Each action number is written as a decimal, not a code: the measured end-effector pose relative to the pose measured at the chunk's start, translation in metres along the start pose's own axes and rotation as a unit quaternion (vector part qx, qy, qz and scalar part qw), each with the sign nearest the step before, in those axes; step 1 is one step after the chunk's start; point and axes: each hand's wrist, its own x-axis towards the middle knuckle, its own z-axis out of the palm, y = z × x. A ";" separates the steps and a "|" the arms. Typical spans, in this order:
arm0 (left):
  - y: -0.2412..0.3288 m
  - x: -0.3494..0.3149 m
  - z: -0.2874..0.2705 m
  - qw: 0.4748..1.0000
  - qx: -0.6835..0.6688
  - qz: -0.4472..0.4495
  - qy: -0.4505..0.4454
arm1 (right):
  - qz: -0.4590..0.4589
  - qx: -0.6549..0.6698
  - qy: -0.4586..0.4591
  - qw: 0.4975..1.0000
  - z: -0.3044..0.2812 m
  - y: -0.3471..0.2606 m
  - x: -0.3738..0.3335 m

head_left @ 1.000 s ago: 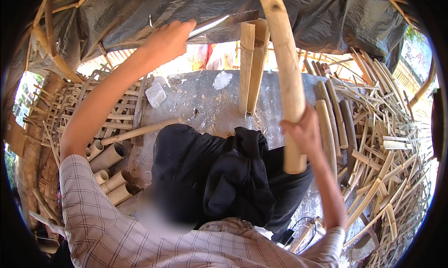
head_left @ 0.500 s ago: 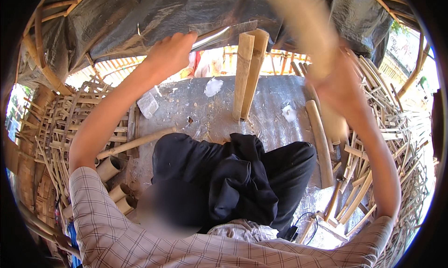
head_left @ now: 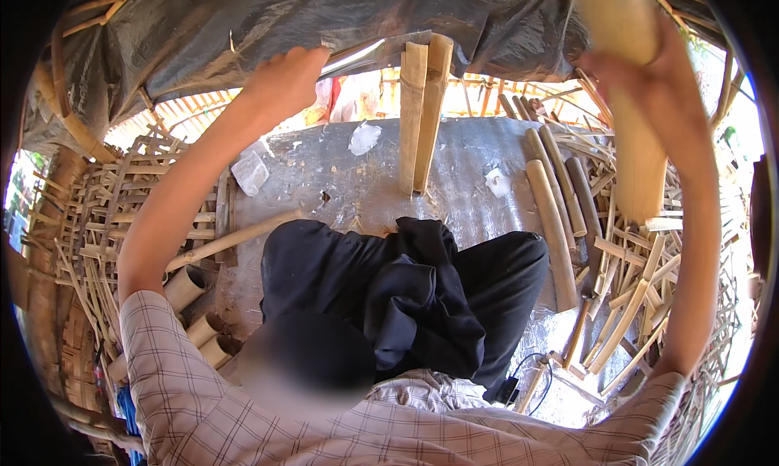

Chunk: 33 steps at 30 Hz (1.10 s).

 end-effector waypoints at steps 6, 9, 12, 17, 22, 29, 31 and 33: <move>0.005 0.004 0.001 0.999 0.008 0.024 0.038 | -0.064 0.022 0.103 0.992 0.049 0.043 0.008; 0.005 -0.002 0.002 0.999 0.005 0.038 -0.017 | 0.041 -0.110 -0.300 0.947 0.084 0.047 -0.019; 0.012 -0.003 0.023 0.999 -0.031 0.029 0.010 | -0.060 -0.174 -0.237 0.954 0.087 0.051 -0.014; 0.003 -0.001 0.034 0.998 -0.048 0.035 0.028 | 0.120 -0.075 -0.323 0.936 0.054 0.025 -0.003; 0.007 0.012 0.030 0.997 -0.021 0.057 0.047 | 0.070 0.025 -0.114 0.991 0.002 -0.013 -0.011; 0.010 0.011 0.025 0.996 -0.043 0.071 0.038 | -0.079 0.138 0.095 0.983 0.058 0.032 -0.006; 0.008 0.010 0.027 0.996 -0.041 0.069 0.026 | -0.015 -0.025 -0.099 0.995 0.102 0.063 -0.042; 0.009 0.006 0.040 0.997 -0.032 0.075 0.011 | 0.024 -0.123 -0.272 0.954 0.107 0.062 -0.049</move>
